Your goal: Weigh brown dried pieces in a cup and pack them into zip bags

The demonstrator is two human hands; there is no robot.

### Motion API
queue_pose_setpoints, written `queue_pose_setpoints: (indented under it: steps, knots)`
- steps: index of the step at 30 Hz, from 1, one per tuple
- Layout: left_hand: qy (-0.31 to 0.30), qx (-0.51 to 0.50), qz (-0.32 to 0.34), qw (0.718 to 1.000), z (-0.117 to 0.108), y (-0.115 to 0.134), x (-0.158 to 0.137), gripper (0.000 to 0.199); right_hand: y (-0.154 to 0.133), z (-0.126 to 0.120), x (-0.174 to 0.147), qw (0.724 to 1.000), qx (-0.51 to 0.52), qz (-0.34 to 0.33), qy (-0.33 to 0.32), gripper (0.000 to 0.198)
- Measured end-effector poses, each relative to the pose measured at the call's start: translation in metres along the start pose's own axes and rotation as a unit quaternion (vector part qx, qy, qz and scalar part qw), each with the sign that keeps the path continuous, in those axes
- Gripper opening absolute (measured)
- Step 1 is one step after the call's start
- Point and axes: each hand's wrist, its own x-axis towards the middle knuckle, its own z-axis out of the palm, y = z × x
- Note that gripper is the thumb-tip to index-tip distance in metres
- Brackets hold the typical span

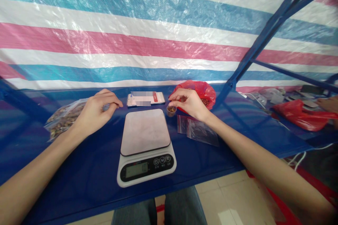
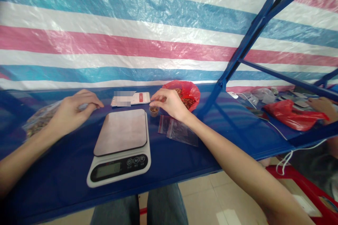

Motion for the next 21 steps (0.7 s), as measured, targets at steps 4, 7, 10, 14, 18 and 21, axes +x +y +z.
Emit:
queue_pose_setpoints:
  steps: [4,7,10,14,18,21]
  knots:
    - [0.008,0.002,0.013,1.000,0.000,-0.002,0.000,0.030,-0.012,-0.009,0.000,0.999,0.034,0.005,-0.001,0.032]
    - [0.014,0.002,0.017,1.000,0.000,-0.002,0.000,0.030,-0.025,-0.035,0.002,0.997,0.008,0.008,0.078,0.038]
    - [0.013,-0.001,0.019,1.000,0.001,-0.002,0.000,0.030,-0.020,-0.069,0.003,0.991,-0.033,0.045,0.121,0.036]
    - [0.005,-0.005,0.016,1.000,0.001,-0.002,0.000,0.030,0.012,-0.097,0.002,0.985,-0.114,0.127,0.014,0.011]
    - [0.012,0.000,0.006,1.000,0.001,-0.005,-0.002,0.030,0.029,-0.099,-0.001,0.967,-0.198,0.129,-0.095,0.016]
    - [0.016,0.004,0.005,1.000,0.001,-0.008,-0.002,0.030,0.028,-0.097,-0.007,0.946,-0.268,0.114,-0.140,0.021]
